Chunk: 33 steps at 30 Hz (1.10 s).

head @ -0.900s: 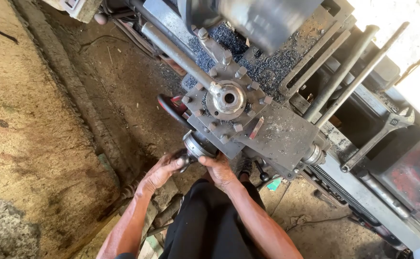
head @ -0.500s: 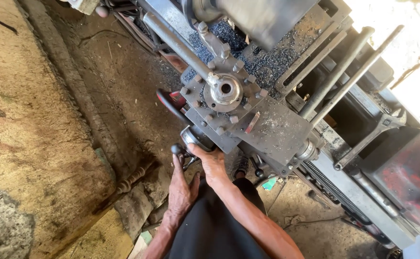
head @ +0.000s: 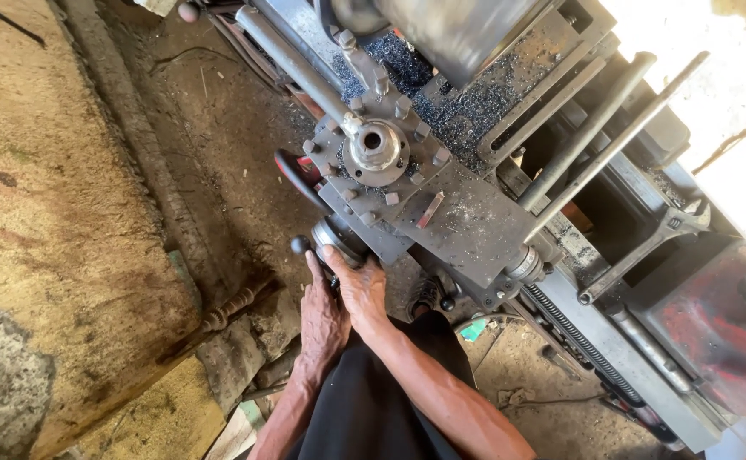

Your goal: The person operates a lathe by rotating different wheels and handles on the machine to move parts of the lathe.

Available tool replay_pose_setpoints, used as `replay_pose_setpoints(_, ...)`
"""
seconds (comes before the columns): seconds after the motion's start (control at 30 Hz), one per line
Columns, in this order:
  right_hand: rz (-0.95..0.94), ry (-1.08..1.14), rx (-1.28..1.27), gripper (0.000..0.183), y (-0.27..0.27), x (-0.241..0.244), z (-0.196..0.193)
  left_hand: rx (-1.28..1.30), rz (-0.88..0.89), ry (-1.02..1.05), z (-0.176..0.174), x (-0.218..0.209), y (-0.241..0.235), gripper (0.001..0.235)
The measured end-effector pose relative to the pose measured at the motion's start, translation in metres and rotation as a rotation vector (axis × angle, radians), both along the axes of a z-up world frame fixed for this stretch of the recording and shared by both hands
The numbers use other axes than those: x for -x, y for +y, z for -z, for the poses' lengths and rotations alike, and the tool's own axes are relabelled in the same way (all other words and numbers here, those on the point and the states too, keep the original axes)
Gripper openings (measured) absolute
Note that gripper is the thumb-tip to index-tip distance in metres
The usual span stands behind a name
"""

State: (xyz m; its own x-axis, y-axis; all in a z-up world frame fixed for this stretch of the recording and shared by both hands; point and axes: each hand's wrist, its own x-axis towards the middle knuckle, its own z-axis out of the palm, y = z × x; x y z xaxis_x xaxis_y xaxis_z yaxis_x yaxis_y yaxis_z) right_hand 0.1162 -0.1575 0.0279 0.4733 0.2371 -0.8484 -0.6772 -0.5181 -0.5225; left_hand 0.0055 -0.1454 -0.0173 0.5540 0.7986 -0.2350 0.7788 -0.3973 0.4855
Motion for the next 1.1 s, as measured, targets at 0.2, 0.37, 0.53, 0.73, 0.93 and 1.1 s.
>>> replay_pose_setpoints(0.2, 0.042, -0.015, -0.11, 0.078, -0.018, -0.003, 0.011, 0.124, -0.064, 0.127, -0.03, -0.015, 0.001, 0.092)
replay_pose_setpoints(0.37, 0.032, -0.009, -0.123, 0.065, -0.041, 0.001, 0.024, 0.186, -0.09, 0.2, -0.047, -0.02, 0.009, 0.089)
replay_pose_setpoints(0.53, 0.056, 0.002, -0.221, 0.066, -0.011, -0.016, -0.026, 0.245, -0.119, 0.193, -0.051, -0.019, 0.02, 0.085)
replay_pose_setpoints(0.73, 0.045, -0.012, -0.225, 0.07, -0.02, -0.009, 0.001, 0.329, -0.114, 0.239, -0.073, -0.029, 0.034, 0.083)
replay_pose_setpoints(0.93, 0.061, -0.027, -0.249, 0.07, -0.018, -0.013, -0.009, 0.371, -0.105, 0.288, -0.078, -0.033, 0.047, 0.075)
replay_pose_setpoints(1.1, 0.03, -0.011, -0.238, 0.071, -0.012, -0.016, -0.02, 0.308, -0.031, 0.385, -0.041, -0.021, 0.06, 0.069)
